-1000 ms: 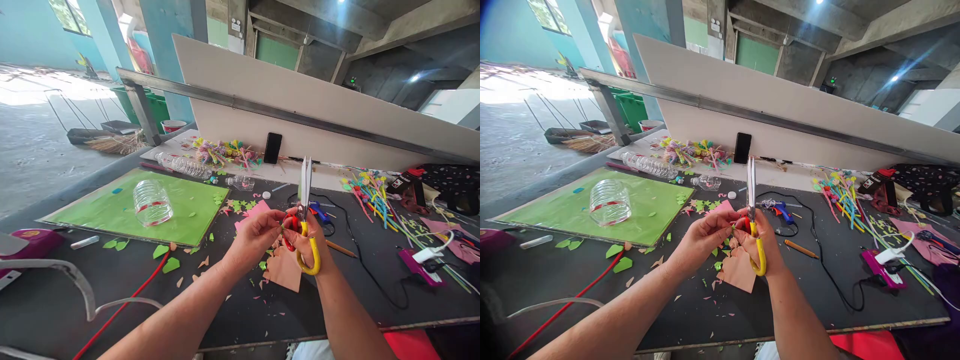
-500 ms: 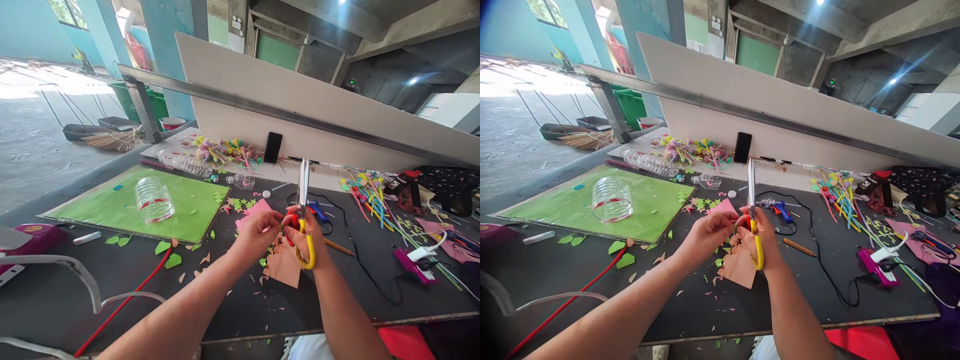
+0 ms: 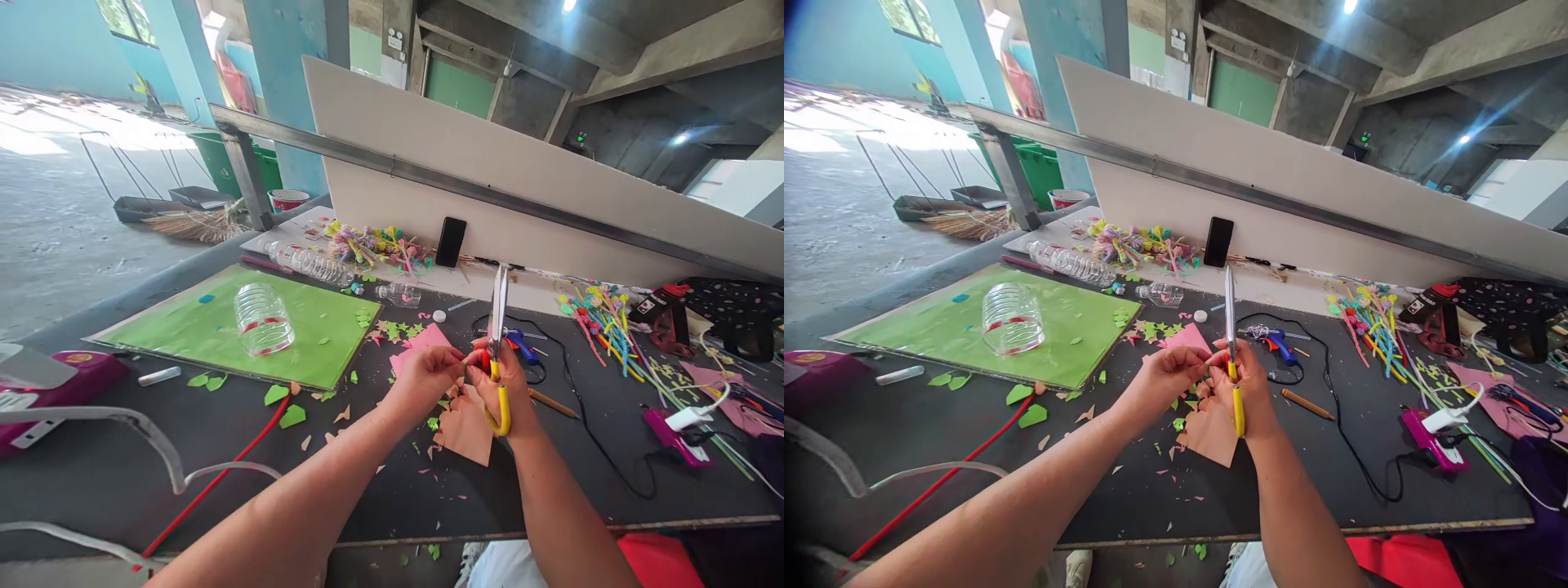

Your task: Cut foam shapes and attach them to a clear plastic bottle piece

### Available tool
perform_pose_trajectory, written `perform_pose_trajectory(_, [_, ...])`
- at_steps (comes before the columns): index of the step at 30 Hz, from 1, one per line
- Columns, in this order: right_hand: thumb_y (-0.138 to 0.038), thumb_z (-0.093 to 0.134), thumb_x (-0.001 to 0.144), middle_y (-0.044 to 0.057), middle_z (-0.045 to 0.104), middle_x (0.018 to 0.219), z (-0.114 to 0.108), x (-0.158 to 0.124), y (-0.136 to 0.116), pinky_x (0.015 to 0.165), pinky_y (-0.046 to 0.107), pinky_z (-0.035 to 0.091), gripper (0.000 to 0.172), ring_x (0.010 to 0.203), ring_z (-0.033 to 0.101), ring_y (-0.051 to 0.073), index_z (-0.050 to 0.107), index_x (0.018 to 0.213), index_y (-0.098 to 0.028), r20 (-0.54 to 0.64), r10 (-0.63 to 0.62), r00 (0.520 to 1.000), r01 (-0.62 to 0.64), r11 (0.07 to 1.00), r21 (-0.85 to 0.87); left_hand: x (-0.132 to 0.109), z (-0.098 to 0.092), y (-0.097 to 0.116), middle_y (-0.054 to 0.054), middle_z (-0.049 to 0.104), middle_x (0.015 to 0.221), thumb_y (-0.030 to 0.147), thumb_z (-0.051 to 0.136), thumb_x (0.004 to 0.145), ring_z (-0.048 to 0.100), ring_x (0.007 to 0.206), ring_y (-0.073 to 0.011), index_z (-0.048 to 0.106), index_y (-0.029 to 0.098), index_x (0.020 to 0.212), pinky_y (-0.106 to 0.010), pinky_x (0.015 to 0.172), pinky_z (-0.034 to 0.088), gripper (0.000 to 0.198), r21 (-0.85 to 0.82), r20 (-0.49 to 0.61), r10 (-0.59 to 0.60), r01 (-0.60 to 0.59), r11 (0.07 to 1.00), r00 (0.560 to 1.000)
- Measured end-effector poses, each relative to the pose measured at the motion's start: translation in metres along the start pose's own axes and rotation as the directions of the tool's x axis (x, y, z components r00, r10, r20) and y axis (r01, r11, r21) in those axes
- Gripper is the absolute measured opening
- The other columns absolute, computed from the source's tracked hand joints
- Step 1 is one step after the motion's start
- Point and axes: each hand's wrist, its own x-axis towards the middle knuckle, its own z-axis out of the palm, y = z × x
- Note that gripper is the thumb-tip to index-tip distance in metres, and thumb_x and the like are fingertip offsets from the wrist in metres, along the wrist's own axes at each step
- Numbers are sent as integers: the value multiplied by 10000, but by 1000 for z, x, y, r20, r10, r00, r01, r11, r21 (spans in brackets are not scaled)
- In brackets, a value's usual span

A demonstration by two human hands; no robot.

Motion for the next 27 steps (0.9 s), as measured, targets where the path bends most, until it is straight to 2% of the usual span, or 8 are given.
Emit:
perform_pose_trajectory(4, [-161, 715, 730, -38, 642, 790, 1, -1, 2, 640, 258, 492, 349, 702, 613, 144, 572, 1019, -293, -23, 3, 1000, -3, 1000, -13, -1, 0, 3, -62, 703, 879, 361, 718, 701, 605, 725, -150, 669, 146, 669, -247, 612, 431, 224, -29, -12, -87, 86, 996, 996])
perform_pose_trajectory(8, [-178, 689, 756, -53, 604, 760, 2, -1, 1, 508, 210, 441, 292, 555, 537, 93, 554, 992, -283, -32, 67, 997, -66, 997, 26, 0, -2, 2, -51, 698, 795, 396, 753, 679, 597, 670, -138, 686, 136, 733, -246, 595, 425, 274, -118, 5, -188, 188, 975, 982])
perform_pose_trajectory(13, [-214, 700, 752, -79, 554, 737, 3, 0, -1, 392, 184, 404, 322, 434, 476, 58, 532, 1016, -289, -4, 166, 986, -160, 960, 230, 1, -2, -3, -39, 666, 713, 435, 805, 632, 632, 695, -147, 648, 130, 705, -307, 765, 504, 351, -382, 41, -296, 289, 878, 954])
perform_pose_trajectory(16, [-225, 718, 733, -80, 569, 748, 4, 0, -2, 367, 184, 414, 353, 415, 483, 57, 528, 1024, -289, -20, 198, 980, -185, 941, 282, 1, -2, -2, -38, 665, 711, 412, 842, 583, 657, 713, -162, 629, 132, 682, -342, 831, 513, 366, -467, 66, -330, 321, 824, 942])
perform_pose_trajectory(20, [-213, 730, 704, -79, 579, 753, 4, 1, -4, 385, 193, 459, 363, 435, 512, 63, 532, 1001, -279, -65, 234, 970, -206, 933, 294, 0, -3, 3, -52, 686, 760, 405, 853, 570, 673, 757, -174, 641, 132, 721, -338, 841, 512, 378, -477, 59, -342, 328, 815, 938])
perform_pose_trajectory(27, [-219, 709, 713, -82, 582, 763, 5, 2, -2, 377, 198, 464, 359, 435, 513, 69, 522, 1012, -286, -102, 233, 967, -196, 938, 284, 2, -2, -1, -44, 680, 734, 415, 848, 581, 650, 702, -143, 650, 133, 735, -279, 725, 510, 378, -389, 92, -290, 302, 870, 953])
